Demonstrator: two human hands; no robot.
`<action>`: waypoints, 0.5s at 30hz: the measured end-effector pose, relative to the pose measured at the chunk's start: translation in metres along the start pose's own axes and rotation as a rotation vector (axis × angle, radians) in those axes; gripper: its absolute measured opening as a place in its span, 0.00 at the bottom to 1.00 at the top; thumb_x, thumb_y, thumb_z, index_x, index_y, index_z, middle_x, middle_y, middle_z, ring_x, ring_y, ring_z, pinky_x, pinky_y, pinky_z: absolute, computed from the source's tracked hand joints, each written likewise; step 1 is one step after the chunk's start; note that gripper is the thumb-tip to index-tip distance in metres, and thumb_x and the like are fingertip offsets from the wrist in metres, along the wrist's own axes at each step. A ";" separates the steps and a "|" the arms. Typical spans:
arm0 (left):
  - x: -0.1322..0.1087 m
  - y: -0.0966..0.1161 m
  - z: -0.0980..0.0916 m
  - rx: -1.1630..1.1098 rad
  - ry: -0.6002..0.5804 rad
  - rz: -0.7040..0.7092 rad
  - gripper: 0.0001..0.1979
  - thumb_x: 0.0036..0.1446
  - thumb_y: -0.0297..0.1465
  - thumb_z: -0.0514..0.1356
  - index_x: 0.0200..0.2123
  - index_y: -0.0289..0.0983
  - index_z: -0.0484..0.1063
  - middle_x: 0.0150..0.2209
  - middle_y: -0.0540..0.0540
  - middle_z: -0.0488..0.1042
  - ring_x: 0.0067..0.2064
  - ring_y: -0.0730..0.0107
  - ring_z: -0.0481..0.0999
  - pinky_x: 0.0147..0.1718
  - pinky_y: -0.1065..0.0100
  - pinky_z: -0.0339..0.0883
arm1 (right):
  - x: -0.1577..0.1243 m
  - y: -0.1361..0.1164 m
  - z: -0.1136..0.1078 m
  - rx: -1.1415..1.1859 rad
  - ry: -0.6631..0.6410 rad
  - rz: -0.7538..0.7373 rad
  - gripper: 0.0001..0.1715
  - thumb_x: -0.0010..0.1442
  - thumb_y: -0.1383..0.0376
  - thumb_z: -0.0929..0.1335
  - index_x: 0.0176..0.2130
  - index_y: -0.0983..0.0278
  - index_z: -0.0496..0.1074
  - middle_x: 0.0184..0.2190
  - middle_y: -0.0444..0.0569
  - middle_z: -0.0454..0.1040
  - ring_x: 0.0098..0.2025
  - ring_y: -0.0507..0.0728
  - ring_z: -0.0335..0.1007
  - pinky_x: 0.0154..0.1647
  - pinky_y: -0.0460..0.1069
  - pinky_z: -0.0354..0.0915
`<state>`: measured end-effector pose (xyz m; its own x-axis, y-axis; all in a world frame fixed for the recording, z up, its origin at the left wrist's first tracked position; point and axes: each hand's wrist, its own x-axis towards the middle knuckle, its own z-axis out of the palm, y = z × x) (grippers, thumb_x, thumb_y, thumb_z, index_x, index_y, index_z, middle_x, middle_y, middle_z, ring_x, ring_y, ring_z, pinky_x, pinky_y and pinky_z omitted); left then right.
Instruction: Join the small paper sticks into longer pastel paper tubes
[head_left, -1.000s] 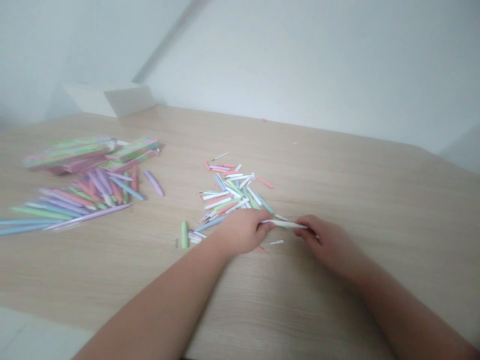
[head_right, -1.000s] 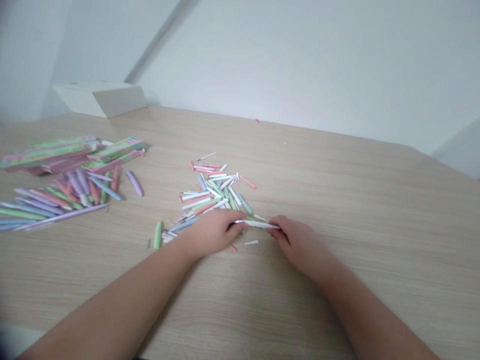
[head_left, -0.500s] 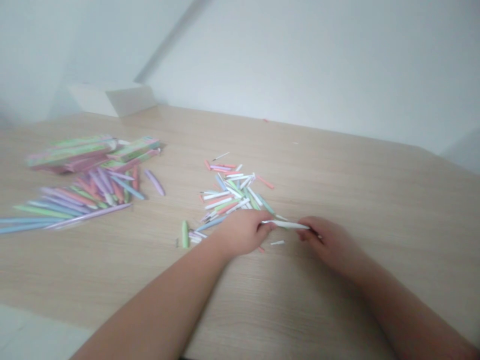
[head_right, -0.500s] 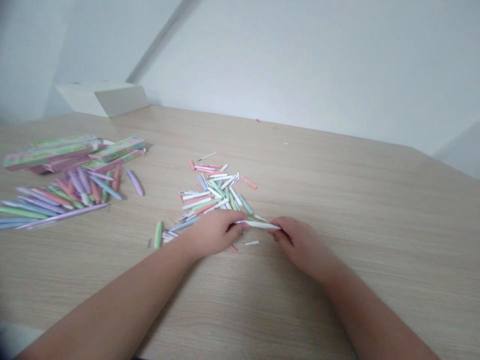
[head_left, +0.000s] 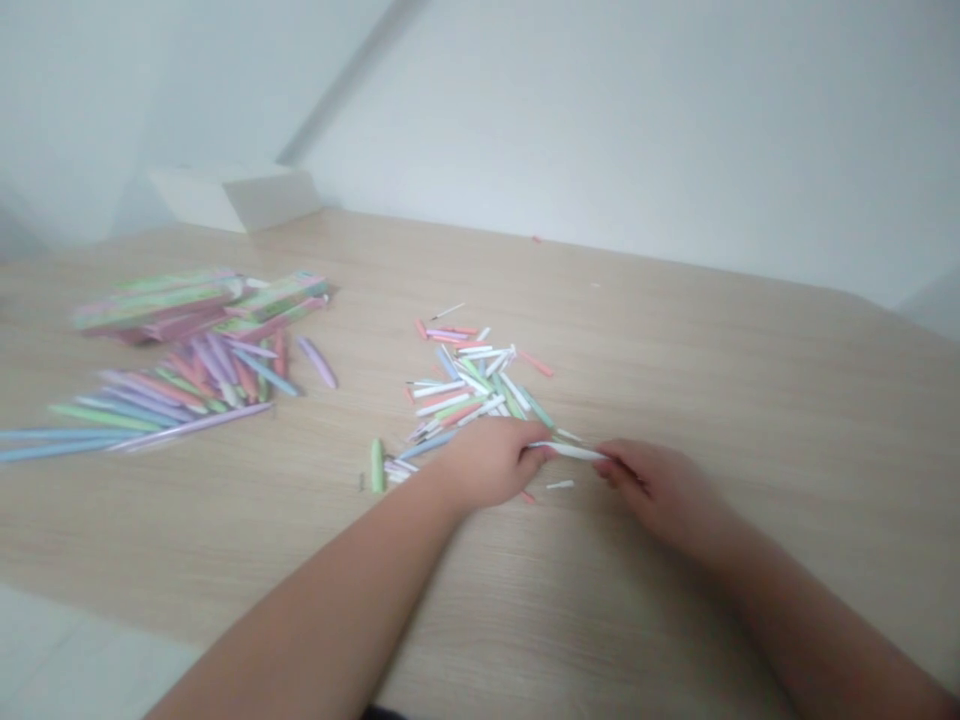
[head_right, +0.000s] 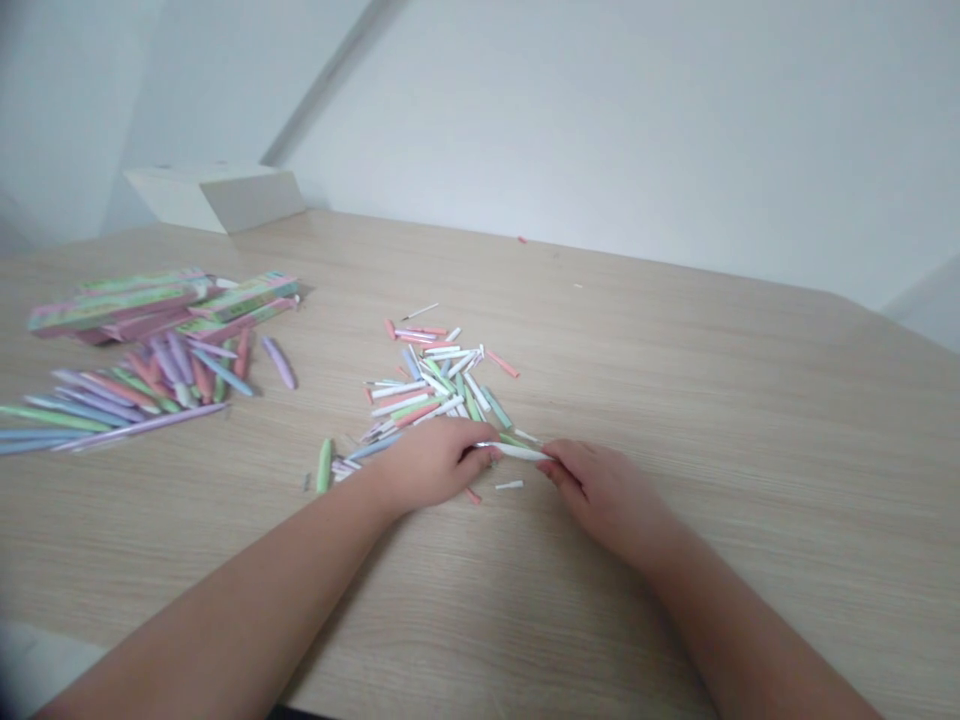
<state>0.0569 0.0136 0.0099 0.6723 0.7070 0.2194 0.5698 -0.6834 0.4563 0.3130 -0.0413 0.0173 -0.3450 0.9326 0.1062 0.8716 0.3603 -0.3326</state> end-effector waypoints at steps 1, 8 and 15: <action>0.000 0.000 0.000 0.014 0.001 0.010 0.16 0.69 0.39 0.51 0.39 0.40 0.77 0.37 0.45 0.80 0.39 0.63 0.78 0.35 0.67 0.64 | 0.000 -0.002 0.000 -0.030 -0.012 -0.011 0.19 0.72 0.57 0.60 0.43 0.61 0.77 0.33 0.51 0.80 0.34 0.60 0.75 0.35 0.53 0.65; -0.001 -0.003 -0.002 -0.052 0.059 0.049 0.13 0.67 0.38 0.55 0.39 0.39 0.77 0.38 0.44 0.79 0.41 0.61 0.78 0.41 0.63 0.68 | 0.003 -0.011 0.006 0.048 -0.024 0.074 0.23 0.72 0.55 0.58 0.31 0.60 0.71 0.26 0.48 0.76 0.28 0.58 0.71 0.29 0.51 0.60; 0.017 0.003 0.003 -1.093 0.503 -0.302 0.25 0.58 0.37 0.66 0.56 0.41 0.63 0.52 0.42 0.75 0.34 0.74 0.78 0.34 0.69 0.74 | 0.006 -0.029 0.017 0.556 0.059 0.264 0.28 0.72 0.47 0.56 0.30 0.60 0.69 0.21 0.44 0.72 0.22 0.55 0.69 0.25 0.49 0.63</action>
<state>0.0714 0.0227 0.0123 0.1895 0.9659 0.1767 -0.1848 -0.1416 0.9725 0.2798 -0.0468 0.0121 -0.1090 0.9940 -0.0001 0.6077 0.0666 -0.7914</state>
